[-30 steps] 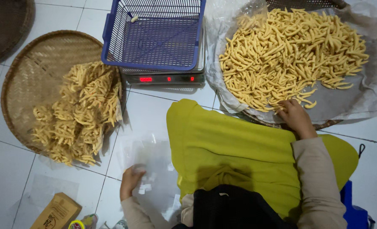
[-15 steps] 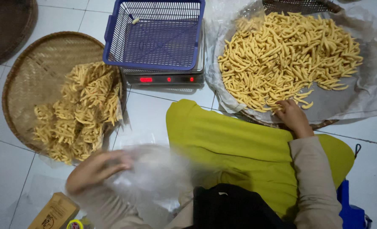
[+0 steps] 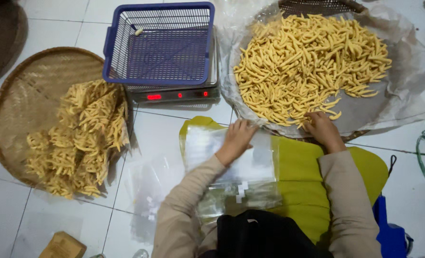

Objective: The person sits on the floor and repeatedly scoops yellow snack sticks from a large woven tray into small plastic bags. Each bag is placed on a digital scale to measure weight, then moved to a second tray. The process is repeated continuously throughout the clip.

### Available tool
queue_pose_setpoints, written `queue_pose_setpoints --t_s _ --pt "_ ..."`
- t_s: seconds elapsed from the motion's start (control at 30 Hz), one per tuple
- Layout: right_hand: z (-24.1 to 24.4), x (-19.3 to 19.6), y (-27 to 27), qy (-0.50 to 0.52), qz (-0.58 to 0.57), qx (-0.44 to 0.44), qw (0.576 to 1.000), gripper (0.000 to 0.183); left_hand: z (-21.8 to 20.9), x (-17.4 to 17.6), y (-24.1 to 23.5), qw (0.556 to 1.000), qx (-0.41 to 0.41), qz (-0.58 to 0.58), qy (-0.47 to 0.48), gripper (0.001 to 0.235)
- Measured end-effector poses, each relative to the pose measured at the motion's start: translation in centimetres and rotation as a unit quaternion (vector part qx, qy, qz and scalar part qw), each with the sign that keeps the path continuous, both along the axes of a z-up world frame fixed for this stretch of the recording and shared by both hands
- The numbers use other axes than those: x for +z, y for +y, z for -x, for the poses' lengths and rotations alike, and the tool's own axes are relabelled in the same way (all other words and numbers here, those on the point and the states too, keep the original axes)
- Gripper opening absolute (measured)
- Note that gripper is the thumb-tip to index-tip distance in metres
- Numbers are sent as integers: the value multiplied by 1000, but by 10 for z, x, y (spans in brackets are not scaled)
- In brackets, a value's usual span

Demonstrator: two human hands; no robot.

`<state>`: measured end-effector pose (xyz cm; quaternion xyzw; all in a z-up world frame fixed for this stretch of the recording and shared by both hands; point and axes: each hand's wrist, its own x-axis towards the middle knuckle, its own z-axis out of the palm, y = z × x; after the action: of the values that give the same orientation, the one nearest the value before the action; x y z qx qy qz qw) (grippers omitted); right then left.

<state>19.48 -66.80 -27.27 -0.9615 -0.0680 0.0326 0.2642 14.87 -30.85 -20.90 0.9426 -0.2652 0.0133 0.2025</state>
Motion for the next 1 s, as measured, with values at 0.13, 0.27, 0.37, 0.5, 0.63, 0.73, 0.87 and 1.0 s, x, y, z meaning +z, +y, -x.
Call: queue_pose_setpoints --t_s 0.13,0.27,0.37,0.5,0.63,0.73,0.87,1.0 --pt "-1 4 6 19 -9 -12 1000 35 32 14 -14 998 46 44 24 92" --pt "1 13 14 1 -9 10 1000 33 61 32 -5 994 51 69 62 97" --pt "2 27 19 10 -14 10 1000 33 77 32 -4 994 53 65 64 83" --pt "5 50 31 48 -24 8 999 35 87 31 8 989 -24 103 106 24" --pt "8 63 46 40 -156 40 986 33 77 52 8 989 1 141 38 27" --pt "11 61 52 53 -188 51 979 33 61 59 12 982 19 189 -24 27" --pt "14 49 56 54 -216 55 973 33 61 51 12 972 40 228 -27 17" --pt "14 46 56 53 -223 55 972 35 63 44 10 965 34 246 -86 12"
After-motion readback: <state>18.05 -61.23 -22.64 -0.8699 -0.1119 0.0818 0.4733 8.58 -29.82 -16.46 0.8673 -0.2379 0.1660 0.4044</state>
